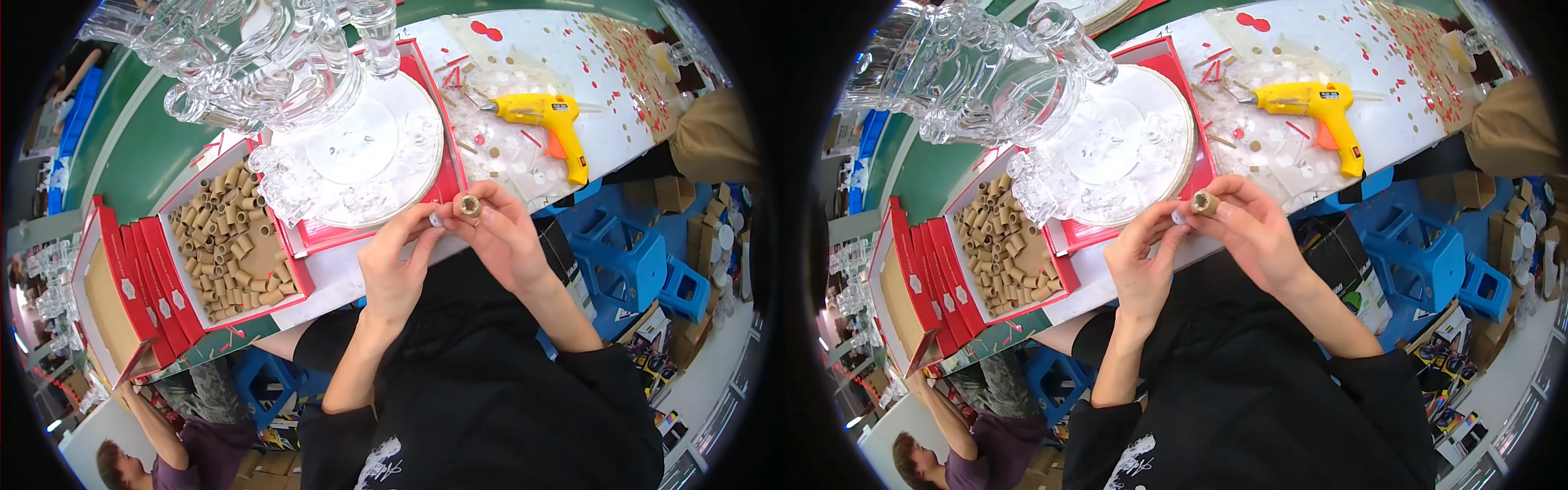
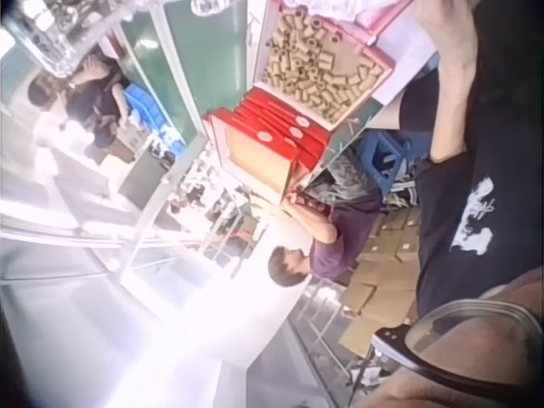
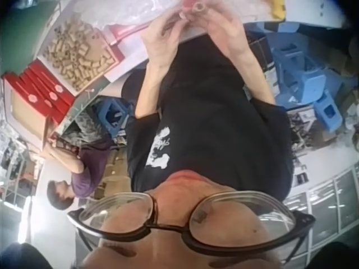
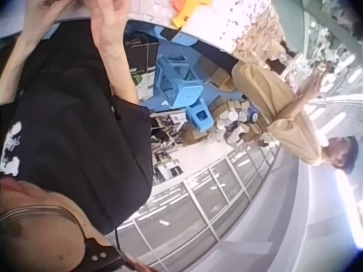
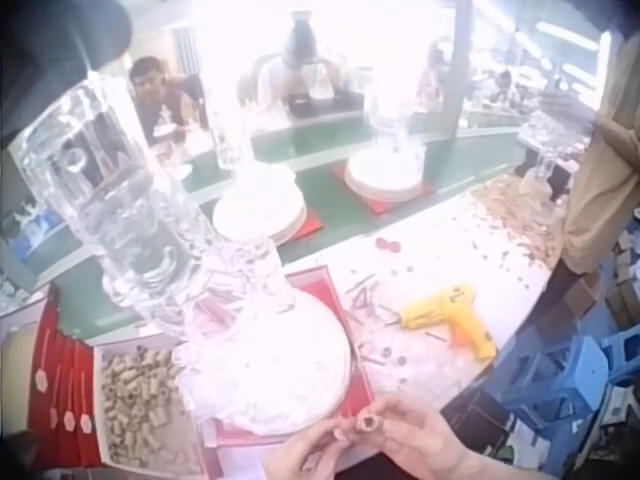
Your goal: Assembling decorative crystal fixtures by gluing small components and placing them into boxes.
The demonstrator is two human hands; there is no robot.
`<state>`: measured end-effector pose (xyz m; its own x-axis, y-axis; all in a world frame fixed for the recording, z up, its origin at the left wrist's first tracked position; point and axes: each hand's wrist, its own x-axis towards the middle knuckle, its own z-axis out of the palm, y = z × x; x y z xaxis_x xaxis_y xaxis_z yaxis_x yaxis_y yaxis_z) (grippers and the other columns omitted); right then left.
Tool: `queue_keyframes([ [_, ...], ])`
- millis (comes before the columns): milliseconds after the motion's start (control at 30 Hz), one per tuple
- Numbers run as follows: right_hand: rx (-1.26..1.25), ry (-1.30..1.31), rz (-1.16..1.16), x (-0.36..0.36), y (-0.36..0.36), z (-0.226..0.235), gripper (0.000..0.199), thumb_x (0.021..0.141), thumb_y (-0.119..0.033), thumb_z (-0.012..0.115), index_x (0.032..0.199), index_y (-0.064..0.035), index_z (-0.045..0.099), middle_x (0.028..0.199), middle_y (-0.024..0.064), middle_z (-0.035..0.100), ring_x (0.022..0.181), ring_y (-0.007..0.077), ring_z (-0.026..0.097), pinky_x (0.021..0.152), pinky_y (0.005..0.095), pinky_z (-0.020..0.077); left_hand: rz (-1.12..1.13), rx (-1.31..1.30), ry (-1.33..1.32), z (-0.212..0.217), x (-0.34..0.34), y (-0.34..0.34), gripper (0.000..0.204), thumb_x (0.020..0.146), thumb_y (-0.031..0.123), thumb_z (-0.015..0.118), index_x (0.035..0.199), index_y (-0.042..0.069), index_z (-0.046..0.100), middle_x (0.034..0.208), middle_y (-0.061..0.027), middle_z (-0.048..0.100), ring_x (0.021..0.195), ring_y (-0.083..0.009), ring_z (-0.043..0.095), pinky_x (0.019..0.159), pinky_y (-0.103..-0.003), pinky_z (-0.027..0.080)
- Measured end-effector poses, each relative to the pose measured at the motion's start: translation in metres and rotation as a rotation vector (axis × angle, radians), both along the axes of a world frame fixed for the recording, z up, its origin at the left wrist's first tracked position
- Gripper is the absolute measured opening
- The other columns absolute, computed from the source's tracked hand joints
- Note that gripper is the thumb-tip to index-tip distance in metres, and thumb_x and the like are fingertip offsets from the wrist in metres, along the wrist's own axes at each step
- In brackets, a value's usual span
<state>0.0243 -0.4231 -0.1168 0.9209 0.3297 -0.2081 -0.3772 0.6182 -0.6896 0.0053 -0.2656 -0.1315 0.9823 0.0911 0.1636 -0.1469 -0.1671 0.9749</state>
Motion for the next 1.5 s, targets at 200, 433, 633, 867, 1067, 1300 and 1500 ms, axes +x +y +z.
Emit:
queue_keyframes([
  [200,-0.538,-0.216,0.002,0.005,-0.020,0.009,0.023,0.087,-0.006,0.060,0.109,0.0022,0.057,0.101,0.0092,0.063,0.090,0.0145,0.062,0.079,0.0270,0.0502,-0.070,0.021,-0.006,0.002,0.002,0.007,0.027,0.078,-0.008,0.067,0.105,-0.005,0.063,0.097,-0.0117,0.067,0.085,-0.0159,0.066,0.073,-0.026,0.054],
  [433,-0.776,-0.445,0.045,0.006,-0.018,0.008,0.024,0.083,0.005,0.061,0.106,0.0025,0.061,0.105,0.0091,0.062,0.093,0.0135,0.061,0.077,0.0237,0.0504,-0.052,-0.018,0.004,0.001,0.002,0.004,0.026,0.076,-0.004,0.070,0.101,-0.001,0.065,0.088,-0.0107,0.069,0.076,-0.0162,0.068,0.068,-0.026,0.054],
  [633,-0.840,-0.472,0.075,0.007,-0.017,0.012,0.024,0.081,0.007,0.062,0.104,0.0012,0.062,0.106,0.0098,0.062,0.095,0.0153,0.062,0.079,0.0248,0.0511,-0.053,-0.037,0.020,-0.002,0.000,0.004,0.027,0.077,-0.003,0.070,0.103,-0.001,0.065,0.088,-0.0111,0.070,0.077,-0.0153,0.069,0.069,-0.026,0.054],
  [867,-0.885,-0.493,0.077,0.008,-0.016,0.013,0.023,0.080,0.007,0.062,0.103,0.0018,0.063,0.105,0.0102,0.062,0.095,0.0156,0.062,0.079,0.0250,0.0514,-0.062,-0.031,0.049,-0.005,-0.001,0.006,0.028,0.076,-0.002,0.071,0.103,0.000,0.067,0.088,-0.0120,0.071,0.077,-0.0161,0.069,0.069,-0.026,0.054],
  [1067,-0.902,-0.539,0.060,0.008,-0.015,0.009,0.024,0.080,0.009,0.061,0.103,0.0022,0.064,0.103,0.0105,0.062,0.092,0.0161,0.063,0.078,0.0248,0.0519,-0.062,0.005,0.096,-0.005,-0.002,0.008,0.028,0.076,0.000,0.072,0.104,0.001,0.067,0.086,-0.0124,0.071,0.074,-0.0160,0.069,0.066,-0.026,0.053],
  [1300,-1.058,-0.601,0.006,0.010,-0.031,0.029,0.027,0.078,0.005,0.063,0.105,0.0010,0.063,0.102,0.0103,0.065,0.090,0.0149,0.063,0.075,0.0245,0.0501,-0.143,0.141,-0.020,0.003,0.007,0.013,0.024,0.078,-0.003,0.069,0.102,0.000,0.066,0.080,-0.0103,0.070,0.070,-0.0146,0.068,0.060,-0.023,0.052],
  [1500,-1.850,-0.673,-0.491,0.051,-0.113,0.018,0.034,0.082,-0.021,0.067,0.108,0.0000,0.061,0.099,0.0131,0.064,0.088,0.0213,0.062,0.077,0.0300,0.0480,-0.205,0.159,0.037,0.009,0.007,0.014,0.028,0.080,-0.004,0.065,0.106,0.001,0.060,0.080,-0.0121,0.068,0.069,-0.0165,0.069,0.062,-0.024,0.052],
])
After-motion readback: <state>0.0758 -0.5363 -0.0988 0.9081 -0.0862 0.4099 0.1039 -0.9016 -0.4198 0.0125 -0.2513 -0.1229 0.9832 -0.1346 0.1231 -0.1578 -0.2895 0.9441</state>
